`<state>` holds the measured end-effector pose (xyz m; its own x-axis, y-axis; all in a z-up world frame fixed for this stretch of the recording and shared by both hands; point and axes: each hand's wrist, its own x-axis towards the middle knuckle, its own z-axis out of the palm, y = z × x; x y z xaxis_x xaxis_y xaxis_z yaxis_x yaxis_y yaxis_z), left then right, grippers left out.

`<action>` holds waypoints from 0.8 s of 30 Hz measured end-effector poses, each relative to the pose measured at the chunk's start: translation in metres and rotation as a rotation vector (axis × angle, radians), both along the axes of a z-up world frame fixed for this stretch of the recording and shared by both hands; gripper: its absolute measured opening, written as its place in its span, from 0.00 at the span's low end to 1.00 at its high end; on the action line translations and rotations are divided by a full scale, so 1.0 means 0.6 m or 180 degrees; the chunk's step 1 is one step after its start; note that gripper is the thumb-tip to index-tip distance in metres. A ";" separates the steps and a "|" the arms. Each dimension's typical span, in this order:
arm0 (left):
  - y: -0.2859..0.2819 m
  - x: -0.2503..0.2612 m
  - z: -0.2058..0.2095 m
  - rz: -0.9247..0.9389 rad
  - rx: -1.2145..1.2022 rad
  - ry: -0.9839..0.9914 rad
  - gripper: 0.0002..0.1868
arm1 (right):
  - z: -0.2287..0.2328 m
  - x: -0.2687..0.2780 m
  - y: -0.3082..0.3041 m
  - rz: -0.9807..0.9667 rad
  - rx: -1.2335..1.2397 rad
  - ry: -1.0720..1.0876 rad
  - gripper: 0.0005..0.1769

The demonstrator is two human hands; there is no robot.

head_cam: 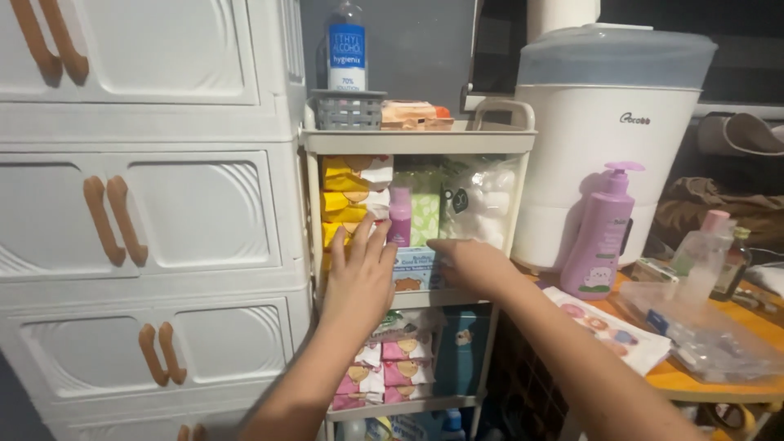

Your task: Organizing various baby care products, wipes, and a breast pump on a rolling supply cart and adjacent table.

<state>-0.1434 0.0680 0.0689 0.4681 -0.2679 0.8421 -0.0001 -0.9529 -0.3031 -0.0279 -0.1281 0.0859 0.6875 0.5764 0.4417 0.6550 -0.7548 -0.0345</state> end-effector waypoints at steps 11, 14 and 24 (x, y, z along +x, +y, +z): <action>-0.037 0.053 -0.010 -0.0218 0.0393 0.0062 0.23 | 0.065 -0.073 -0.057 0.0241 0.0935 -0.0619 0.37; -0.038 0.054 -0.004 -0.0263 0.0264 0.0128 0.18 | 0.122 -0.105 -0.151 -0.0249 0.2329 -0.0805 0.26; -0.060 0.052 0.008 -0.0283 0.0005 0.0422 0.14 | 0.102 -0.010 -0.314 -0.1485 0.2906 0.0943 0.47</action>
